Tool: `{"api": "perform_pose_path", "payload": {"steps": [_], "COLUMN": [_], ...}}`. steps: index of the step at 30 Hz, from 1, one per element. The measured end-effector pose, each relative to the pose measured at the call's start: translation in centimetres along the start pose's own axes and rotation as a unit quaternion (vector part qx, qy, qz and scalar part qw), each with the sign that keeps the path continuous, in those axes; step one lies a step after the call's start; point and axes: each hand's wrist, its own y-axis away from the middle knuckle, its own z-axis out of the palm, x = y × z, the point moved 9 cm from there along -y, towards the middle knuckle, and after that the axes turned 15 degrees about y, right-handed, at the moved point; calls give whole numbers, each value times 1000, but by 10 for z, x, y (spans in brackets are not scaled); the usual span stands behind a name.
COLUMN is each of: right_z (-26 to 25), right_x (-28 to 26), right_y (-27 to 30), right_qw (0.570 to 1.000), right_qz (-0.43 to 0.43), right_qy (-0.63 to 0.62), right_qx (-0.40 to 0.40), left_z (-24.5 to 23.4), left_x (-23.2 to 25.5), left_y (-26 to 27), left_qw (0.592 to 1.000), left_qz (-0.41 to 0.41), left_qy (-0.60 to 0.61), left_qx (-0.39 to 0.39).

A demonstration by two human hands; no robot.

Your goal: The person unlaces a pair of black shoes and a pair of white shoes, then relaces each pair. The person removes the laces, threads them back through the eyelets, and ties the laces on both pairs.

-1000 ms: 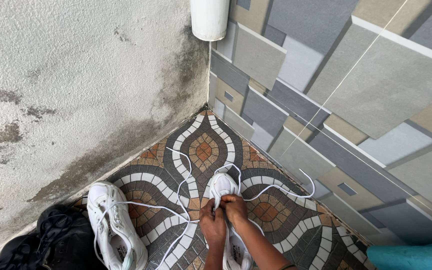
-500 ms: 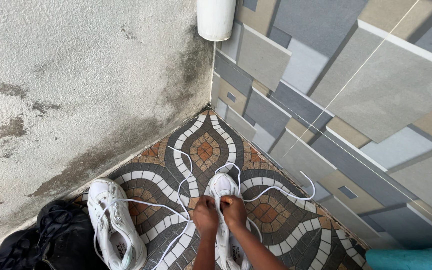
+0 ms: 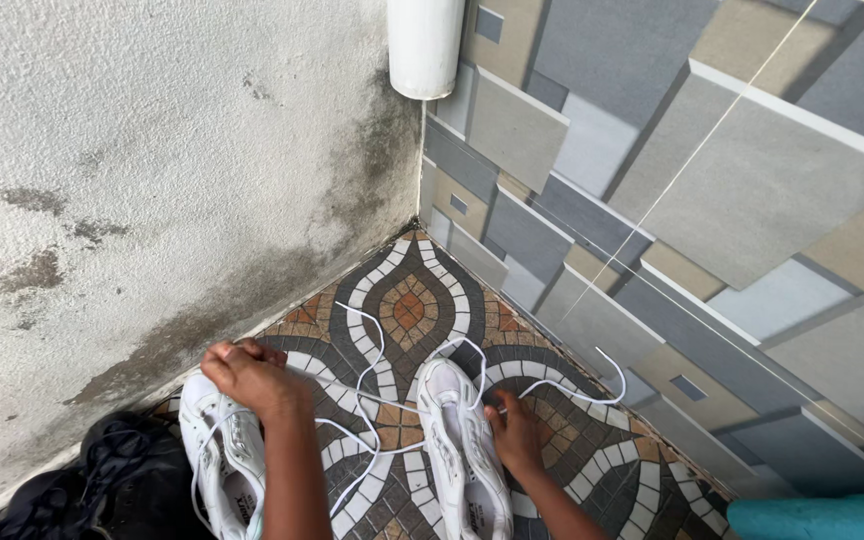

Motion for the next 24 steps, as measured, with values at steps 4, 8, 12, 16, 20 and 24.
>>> {"api": "perform_pose_path", "payload": {"steps": [4, 8, 12, 16, 20, 24], "right_z": [28, 42, 49, 52, 58, 69], "right_x": [1, -26, -28, -27, -21, -16], "right_y": [1, 12, 14, 12, 4, -4], "right_qw": [994, 994, 997, 995, 992, 922], "right_qz": [16, -48, -1, 20, 4, 8], "right_qy": [-101, -93, -31, -46, -111, -384], "right_qx": [-26, -21, -69, -81, -54, -55], "left_z": [27, -41, -67, -41, -48, -82], "left_x": [-24, -128, -145, -98, -49, -47], "left_y": [69, 158, 183, 131, 77, 93], "left_qw": [829, 698, 595, 700, 702, 643], "left_qz": [184, -73, -154, -132, -89, -128], "left_qy": [-448, -595, -689, -648, -687, -743], "left_qx": [-279, -391, -384, -270, -165, -137]}}
